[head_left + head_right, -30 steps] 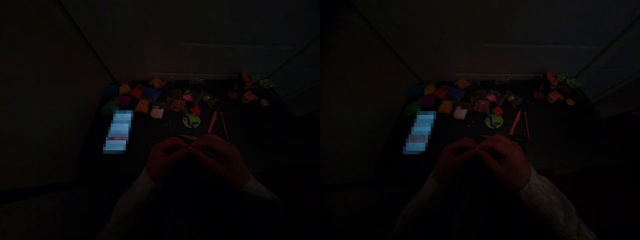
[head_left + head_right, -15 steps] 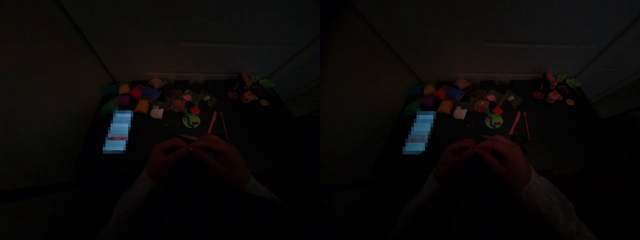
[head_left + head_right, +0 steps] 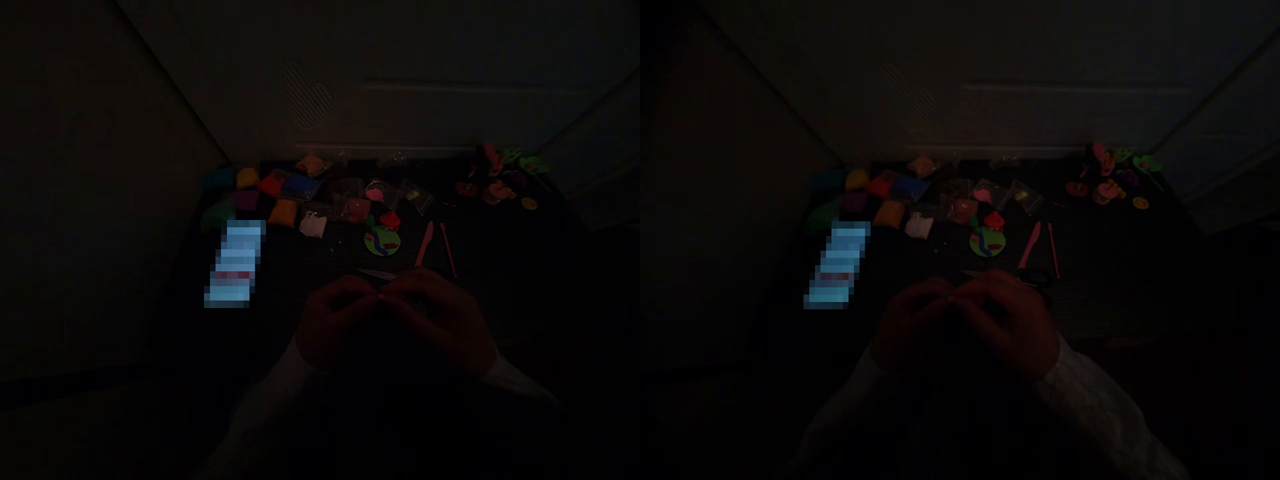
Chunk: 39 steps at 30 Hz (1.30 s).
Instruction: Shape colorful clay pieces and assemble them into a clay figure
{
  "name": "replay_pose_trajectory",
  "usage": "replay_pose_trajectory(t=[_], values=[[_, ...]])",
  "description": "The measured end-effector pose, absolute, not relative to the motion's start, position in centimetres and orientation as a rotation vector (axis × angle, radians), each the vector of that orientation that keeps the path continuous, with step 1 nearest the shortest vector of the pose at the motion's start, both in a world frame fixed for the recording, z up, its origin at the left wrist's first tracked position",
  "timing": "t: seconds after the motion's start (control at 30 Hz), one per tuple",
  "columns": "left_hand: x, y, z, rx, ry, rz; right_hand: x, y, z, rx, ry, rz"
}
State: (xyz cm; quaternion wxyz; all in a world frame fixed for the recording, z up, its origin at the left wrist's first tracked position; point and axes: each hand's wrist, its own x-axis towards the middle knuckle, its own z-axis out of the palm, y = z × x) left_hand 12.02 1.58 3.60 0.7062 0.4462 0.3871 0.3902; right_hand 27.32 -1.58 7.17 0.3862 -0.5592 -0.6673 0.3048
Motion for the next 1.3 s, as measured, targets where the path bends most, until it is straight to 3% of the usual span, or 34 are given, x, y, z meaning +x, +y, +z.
replay_pose_trajectory(t=[1.3], values=[[12.79,0.82,4.34,1.113,0.943,1.073,26.69,-1.89,7.23,-1.471,-1.618,0.721]])
